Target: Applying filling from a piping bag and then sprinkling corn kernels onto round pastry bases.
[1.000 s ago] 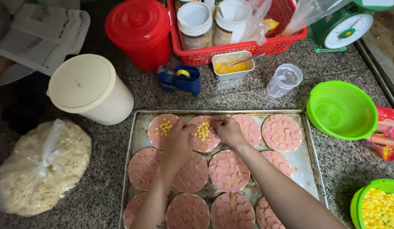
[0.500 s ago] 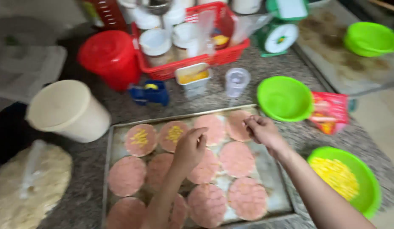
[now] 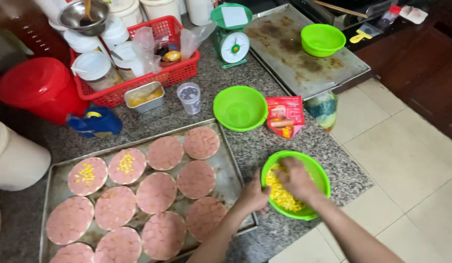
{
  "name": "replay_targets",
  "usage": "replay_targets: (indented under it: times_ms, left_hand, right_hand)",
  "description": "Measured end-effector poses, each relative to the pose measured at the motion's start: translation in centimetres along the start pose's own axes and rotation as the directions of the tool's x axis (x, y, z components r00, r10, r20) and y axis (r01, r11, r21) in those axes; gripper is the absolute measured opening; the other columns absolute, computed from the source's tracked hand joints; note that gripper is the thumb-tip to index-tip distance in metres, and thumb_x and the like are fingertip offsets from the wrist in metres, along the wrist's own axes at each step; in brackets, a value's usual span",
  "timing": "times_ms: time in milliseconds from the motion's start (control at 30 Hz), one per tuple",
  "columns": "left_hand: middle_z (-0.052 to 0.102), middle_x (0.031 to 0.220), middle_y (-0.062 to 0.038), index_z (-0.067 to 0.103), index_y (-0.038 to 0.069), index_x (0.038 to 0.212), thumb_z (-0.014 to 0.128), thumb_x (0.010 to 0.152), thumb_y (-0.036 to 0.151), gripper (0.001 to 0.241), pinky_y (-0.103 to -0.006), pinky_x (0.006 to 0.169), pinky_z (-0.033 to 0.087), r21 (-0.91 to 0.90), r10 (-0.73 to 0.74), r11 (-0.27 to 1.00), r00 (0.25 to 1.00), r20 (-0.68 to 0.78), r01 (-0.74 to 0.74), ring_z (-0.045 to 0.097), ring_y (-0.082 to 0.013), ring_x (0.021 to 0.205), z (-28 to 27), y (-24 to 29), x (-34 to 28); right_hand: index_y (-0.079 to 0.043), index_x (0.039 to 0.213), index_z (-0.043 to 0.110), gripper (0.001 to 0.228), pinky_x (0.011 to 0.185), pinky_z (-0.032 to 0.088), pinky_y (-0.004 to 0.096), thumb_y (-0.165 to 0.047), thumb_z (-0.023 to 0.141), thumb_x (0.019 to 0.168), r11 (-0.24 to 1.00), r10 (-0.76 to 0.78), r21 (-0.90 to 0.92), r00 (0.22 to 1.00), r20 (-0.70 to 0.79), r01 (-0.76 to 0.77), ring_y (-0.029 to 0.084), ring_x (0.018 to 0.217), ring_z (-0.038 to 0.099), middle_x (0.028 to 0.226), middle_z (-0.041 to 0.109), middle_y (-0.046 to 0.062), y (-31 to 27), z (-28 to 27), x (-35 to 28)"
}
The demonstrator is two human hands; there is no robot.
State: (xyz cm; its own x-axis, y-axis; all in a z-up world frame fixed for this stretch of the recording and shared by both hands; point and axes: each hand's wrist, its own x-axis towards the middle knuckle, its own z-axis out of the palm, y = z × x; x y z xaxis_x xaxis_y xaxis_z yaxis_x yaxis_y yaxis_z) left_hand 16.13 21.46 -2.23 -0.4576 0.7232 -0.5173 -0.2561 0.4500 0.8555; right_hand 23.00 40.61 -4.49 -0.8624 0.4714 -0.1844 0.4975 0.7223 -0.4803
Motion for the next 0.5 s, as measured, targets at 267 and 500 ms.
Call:
replay_targets:
  times_ms: [267, 500]
  left_hand:
    - [0.073, 0.098, -0.032, 0.03, 0.0, 0.156, 0.046, 0.097, 0.016, 0.064, -0.05, 0.077, 0.066, 0.33, 0.153, 0.94, 0.972, -0.178, -0.088, 0.076, -0.0342, 0.067, 0.0, -6.6, 6.8]
    - [0.073, 0.098, -0.033, 0.03, -0.002, 0.158, 0.045, 0.098, 0.013, 0.064, -0.0479, 0.062, 0.065, 0.414, 0.234, 0.901, 0.947, -0.221, -0.126, 0.073, -0.0299, 0.056, -1.4, -7.4, 9.7]
  right_hand:
    - [-0.009, 0.126, 0.051, 0.041, 0.082, 0.061, 0.052, -0.043, 0.037, 0.107, 0.83, -0.326, -0.427, 0.933, 0.152, 0.36, 0.043, 0.11, 0.067, 0.118, 0.059, 0.019, 1.2, 4.0, 0.0]
    - [-0.017, 0.099, 0.077, 0.05, 0.078, 0.061, 0.053, -0.05, 0.04, 0.1, 0.935, -0.162, -0.299, 0.98, 0.117, 0.191, 0.038, 0.089, 0.077, 0.084, 0.077, 0.017, 0.6, -0.4, 2.1]
